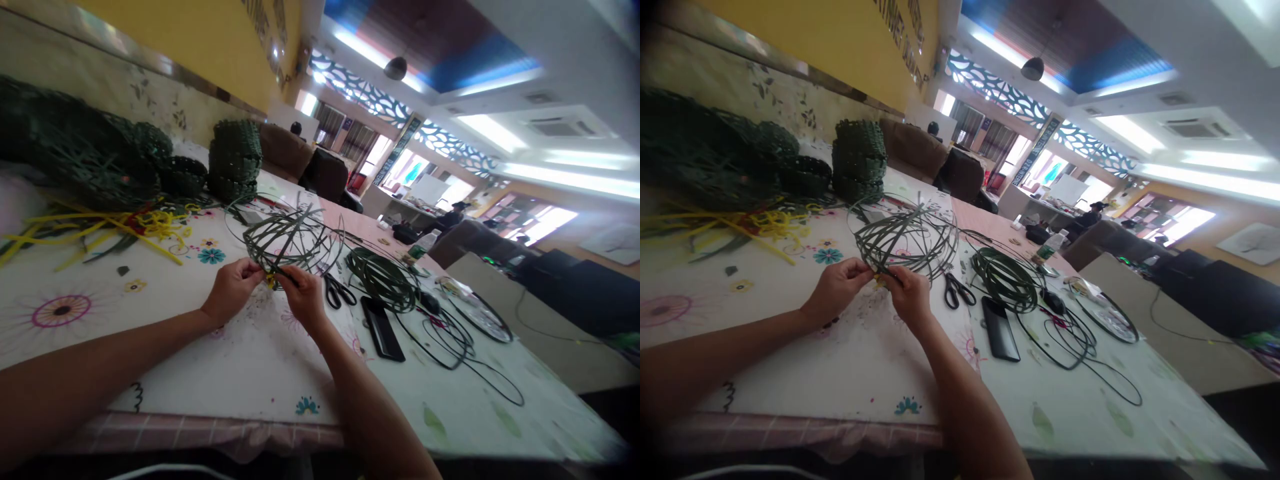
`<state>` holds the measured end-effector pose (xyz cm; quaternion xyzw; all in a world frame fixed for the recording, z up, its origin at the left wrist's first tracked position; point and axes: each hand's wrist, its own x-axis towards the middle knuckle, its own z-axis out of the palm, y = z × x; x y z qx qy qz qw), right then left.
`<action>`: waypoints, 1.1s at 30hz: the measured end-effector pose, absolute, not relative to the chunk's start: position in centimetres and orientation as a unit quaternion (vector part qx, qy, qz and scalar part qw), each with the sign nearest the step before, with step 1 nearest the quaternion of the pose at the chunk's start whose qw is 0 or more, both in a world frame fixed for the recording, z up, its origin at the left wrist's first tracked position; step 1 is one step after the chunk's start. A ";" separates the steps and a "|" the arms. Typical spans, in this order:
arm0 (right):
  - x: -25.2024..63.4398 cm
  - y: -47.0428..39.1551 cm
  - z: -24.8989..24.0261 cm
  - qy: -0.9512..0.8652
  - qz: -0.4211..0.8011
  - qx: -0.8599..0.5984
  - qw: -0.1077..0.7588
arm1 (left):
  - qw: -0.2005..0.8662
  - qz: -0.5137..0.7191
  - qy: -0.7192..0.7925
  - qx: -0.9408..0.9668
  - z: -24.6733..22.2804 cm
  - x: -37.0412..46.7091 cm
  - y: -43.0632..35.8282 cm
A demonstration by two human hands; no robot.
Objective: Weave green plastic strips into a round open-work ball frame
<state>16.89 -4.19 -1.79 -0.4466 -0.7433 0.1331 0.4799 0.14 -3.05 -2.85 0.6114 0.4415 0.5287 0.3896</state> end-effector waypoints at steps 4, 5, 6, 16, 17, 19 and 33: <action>17.8 -4.5 -3.6 -0.812 0.003 -0.428 0.397 | 0.300 0.429 0.473 0.708 -3.2 -2.6 -2.9; 18.0 -4.8 -4.2 -0.828 -0.032 -0.424 0.365 | 0.252 0.429 0.480 0.723 -3.3 -3.5 -2.9; 18.3 -5.2 -4.9 -0.846 -0.065 -0.415 0.329 | 0.199 0.441 0.478 0.733 -3.3 -4.3 -3.0; 20.2 -7.9 -6.4 -0.923 -0.076 -0.337 0.168 | 0.100 0.411 0.284 0.860 -4.6 -6.2 -3.7; 20.4 -8.1 -6.4 -0.924 -0.061 -0.341 0.162 | 0.106 0.399 0.279 0.867 -4.6 -6.3 -3.7; 20.8 -8.5 -6.5 -0.924 -0.041 -0.349 0.149 | 0.120 0.401 0.271 0.867 -4.2 -6.4 -3.8; 21.8 -8.0 -6.5 -0.928 0.014 -0.351 0.127 | 0.564 0.209 0.439 0.667 2.5 -3.8 1.6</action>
